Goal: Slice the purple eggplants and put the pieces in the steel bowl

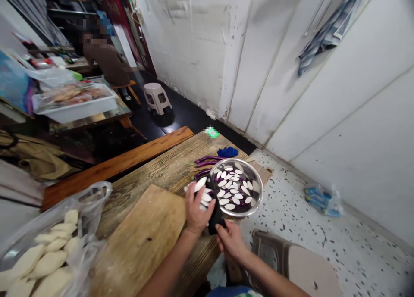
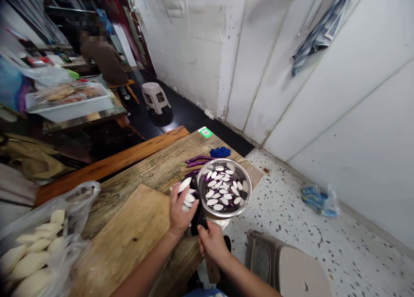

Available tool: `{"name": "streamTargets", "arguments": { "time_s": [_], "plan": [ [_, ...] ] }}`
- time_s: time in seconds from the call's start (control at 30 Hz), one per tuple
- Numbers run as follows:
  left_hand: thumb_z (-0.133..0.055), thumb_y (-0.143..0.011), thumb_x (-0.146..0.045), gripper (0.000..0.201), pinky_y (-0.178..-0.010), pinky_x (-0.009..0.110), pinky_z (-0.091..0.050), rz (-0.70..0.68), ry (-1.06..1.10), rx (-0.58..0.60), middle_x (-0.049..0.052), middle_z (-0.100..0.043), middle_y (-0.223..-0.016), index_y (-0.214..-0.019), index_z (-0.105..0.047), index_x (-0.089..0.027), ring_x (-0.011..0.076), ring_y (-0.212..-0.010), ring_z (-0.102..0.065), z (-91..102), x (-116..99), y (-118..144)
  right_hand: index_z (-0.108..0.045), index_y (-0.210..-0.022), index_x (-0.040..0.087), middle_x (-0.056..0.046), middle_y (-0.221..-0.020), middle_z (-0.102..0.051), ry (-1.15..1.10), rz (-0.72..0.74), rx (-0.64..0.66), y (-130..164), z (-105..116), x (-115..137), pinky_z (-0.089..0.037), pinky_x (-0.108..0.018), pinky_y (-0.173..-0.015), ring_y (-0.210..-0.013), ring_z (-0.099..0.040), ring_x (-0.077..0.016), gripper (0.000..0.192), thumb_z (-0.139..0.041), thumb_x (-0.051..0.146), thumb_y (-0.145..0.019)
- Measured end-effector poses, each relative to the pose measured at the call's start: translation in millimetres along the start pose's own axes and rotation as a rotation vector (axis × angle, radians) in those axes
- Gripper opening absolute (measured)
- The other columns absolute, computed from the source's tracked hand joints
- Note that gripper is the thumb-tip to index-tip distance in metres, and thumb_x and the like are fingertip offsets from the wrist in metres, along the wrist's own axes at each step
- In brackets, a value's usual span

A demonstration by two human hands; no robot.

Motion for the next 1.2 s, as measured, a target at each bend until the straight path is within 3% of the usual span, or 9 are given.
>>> {"name": "streamTargets", "arguments": {
  "time_s": [0.13, 0.23, 0.4, 0.5, 0.67, 0.8, 0.9, 1.07, 1.2],
  "plan": [
    [-0.052, -0.081, -0.038, 0.049, -0.109, 0.043, -0.025, -0.052, 0.134, 0.115, 0.011, -0.03, -0.14, -0.126, -0.048, -0.018, 0.0258, -0.131, -0.027, -67.3, -49, -22, -0.038, -0.075, 0.02, 0.005, -0.05, -0.046, 0.08, -0.029, -0.132, 10, 68, 26, -0.035, -0.024, -0.033, -0.032, -0.042, -0.0111, 0.037, -0.044, 0.056, -0.075],
    [-0.044, -0.084, -0.029, 0.045, -0.108, 0.042, -0.026, -0.02, 0.129, 0.178, 0.012, -0.029, -0.141, -0.127, -0.047, -0.015, 0.0239, -0.132, -0.025, -107.0, -60, -26, -0.039, -0.074, 0.02, 0.003, -0.048, -0.046, 0.314, -0.047, -0.171, 6, 116, 41, -0.035, -0.024, -0.036, -0.035, -0.046, -0.013, 0.031, -0.037, 0.05, -0.081],
    [-0.047, -0.079, -0.021, 0.035, -0.106, 0.05, -0.022, 0.264, -0.189, 0.638, 0.013, -0.047, -0.129, -0.111, -0.061, -0.017, 0.0284, -0.124, -0.038, -132.0, -44, -35, -0.042, -0.071, 0.019, -0.003, -0.051, -0.052, 0.85, 0.104, -0.235, -4, 181, 65, -0.037, -0.027, -0.055, -0.047, -0.052, -0.0155, 0.024, -0.032, 0.035, -0.085],
    [-0.044, -0.081, -0.02, 0.042, -0.107, 0.038, -0.024, 0.338, -0.281, 0.701, 0.013, -0.047, -0.13, -0.122, -0.053, -0.015, 0.0235, -0.123, -0.04, -135.9, -34, -47, -0.041, -0.069, 0.019, -0.004, -0.053, -0.053, 0.876, 0.123, -0.206, -9, 209, 74, -0.035, -0.026, -0.055, -0.05, -0.053, -0.0159, 0.026, -0.031, 0.036, -0.087],
    [-0.062, -0.073, -0.033, 0.079, -0.104, 0.035, -0.026, 0.392, -0.344, 0.836, 0.016, -0.026, -0.144, -0.141, -0.025, -0.016, 0.0286, -0.131, -0.026, -150.9, -36, -63, -0.042, -0.07, 0.019, 0.001, -0.048, -0.05, 0.666, 0.11, -0.202, -16, 238, 70, -0.036, -0.023, -0.048, -0.043, -0.051, -0.0129, 0.033, -0.032, 0.046, -0.087],
    [-0.051, -0.083, -0.032, 0.042, -0.096, 0.038, -0.03, 0.192, -0.418, 0.679, 0.013, -0.05, -0.125, -0.123, -0.05, -0.02, 0.0261, -0.116, -0.043, -160.6, -58, -74, -0.041, -0.07, 0.02, 0.003, -0.045, -0.046, 0.523, 0.095, -0.216, -19, 253, 63, -0.035, -0.021, -0.043, -0.039, -0.048, -0.0122, 0.036, -0.034, 0.051, -0.087],
    [-0.048, -0.084, -0.04, 0.031, -0.091, 0.041, -0.032, 0.064, -0.407, 0.692, 0.012, -0.06, -0.101, -0.1, -0.062, -0.017, 0.0256, -0.101, -0.052, -173.5, -75, -80, -0.042, -0.071, 0.019, 0.003, -0.047, -0.046, 0.489, 0.108, -0.224, -20, 261, 60, -0.036, -0.021, -0.043, -0.04, -0.048, -0.0118, 0.036, -0.035, 0.051, -0.087],
    [-0.069, -0.062, -0.028, 0.026, -0.089, 0.043, -0.033, 0.332, -0.376, 0.794, 0.017, -0.063, -0.092, -0.08, -0.065, -0.009, 0.0304, -0.094, -0.055, -200.1, -73, -84, -0.044, -0.071, 0.019, 0.001, -0.052, -0.048, 0.499, 0.144, -0.246, -19, 269, 59, -0.036, -0.022, -0.043, -0.043, -0.049, -0.0119, 0.036, -0.036, 0.05, -0.087],
    [-0.059, -0.068, -0.023, 0.012, -0.074, 0.032, -0.042, 0.467, -0.208, 0.821, 0.009, -0.066, -0.079, -0.07, -0.066, -0.013, 0.0221, -0.077, -0.06, -200.4, -56, -80, -0.043, -0.071, 0.019, 0.003, -0.049, -0.045, 0.42, 0.121, -0.253, -14, 274, 58, -0.035, -0.022, -0.042, -0.041, -0.048, -0.0121, 0.036, -0.037, 0.052, -0.086]
  ]
}}
Point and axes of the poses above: each hand's wrist, its own y-axis away from the middle knuckle, its own z-axis out of the back of the hand, x = y × z, the point moved 1 cm from there along -y, towards the middle knuckle
